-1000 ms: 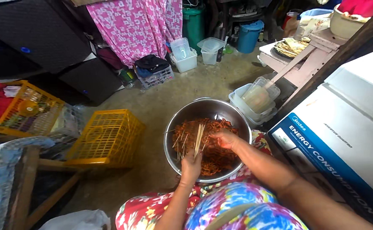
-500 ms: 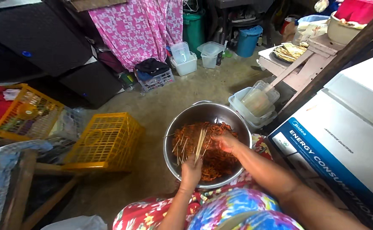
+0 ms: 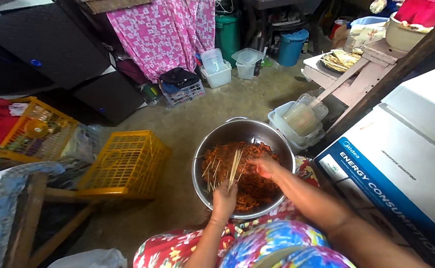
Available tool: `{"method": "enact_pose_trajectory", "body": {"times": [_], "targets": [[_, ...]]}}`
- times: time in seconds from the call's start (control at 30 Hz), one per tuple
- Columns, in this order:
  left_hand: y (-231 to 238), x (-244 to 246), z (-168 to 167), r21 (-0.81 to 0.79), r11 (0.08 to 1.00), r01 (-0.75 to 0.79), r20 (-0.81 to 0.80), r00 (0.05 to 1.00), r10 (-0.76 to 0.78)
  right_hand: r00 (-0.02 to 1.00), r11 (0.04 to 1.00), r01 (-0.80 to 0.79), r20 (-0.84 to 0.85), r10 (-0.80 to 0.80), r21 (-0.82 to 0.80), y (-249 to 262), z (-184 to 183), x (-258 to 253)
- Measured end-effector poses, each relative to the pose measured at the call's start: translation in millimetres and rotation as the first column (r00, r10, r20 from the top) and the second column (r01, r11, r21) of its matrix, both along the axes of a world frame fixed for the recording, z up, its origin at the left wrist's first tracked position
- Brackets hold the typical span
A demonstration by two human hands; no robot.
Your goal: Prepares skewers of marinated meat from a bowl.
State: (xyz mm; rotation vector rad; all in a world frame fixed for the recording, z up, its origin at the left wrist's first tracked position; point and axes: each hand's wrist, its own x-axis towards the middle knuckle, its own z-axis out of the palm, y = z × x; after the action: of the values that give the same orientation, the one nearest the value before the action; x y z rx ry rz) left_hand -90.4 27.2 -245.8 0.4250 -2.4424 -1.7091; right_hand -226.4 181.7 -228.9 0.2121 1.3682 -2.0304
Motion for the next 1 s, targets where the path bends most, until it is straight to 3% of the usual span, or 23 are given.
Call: {"method": "enact_pose_trajectory", "body": {"times": [0.57,1.0], "targets": [[0.2,-0.1,0.8,0.015,1.0,0.012,0.006,1.0,-0.012,0.999,0.999,0.05,-0.005,-0.05,-0.006,-0.8,-0.3,-1.6],[2.0,-0.3,0.8,0.0,1.0,-0.01,0.006,1.0,0.01,0.994,0.994,-0.11,-0.022,0.111,0.018,1.4,0.3,1.0]]}}
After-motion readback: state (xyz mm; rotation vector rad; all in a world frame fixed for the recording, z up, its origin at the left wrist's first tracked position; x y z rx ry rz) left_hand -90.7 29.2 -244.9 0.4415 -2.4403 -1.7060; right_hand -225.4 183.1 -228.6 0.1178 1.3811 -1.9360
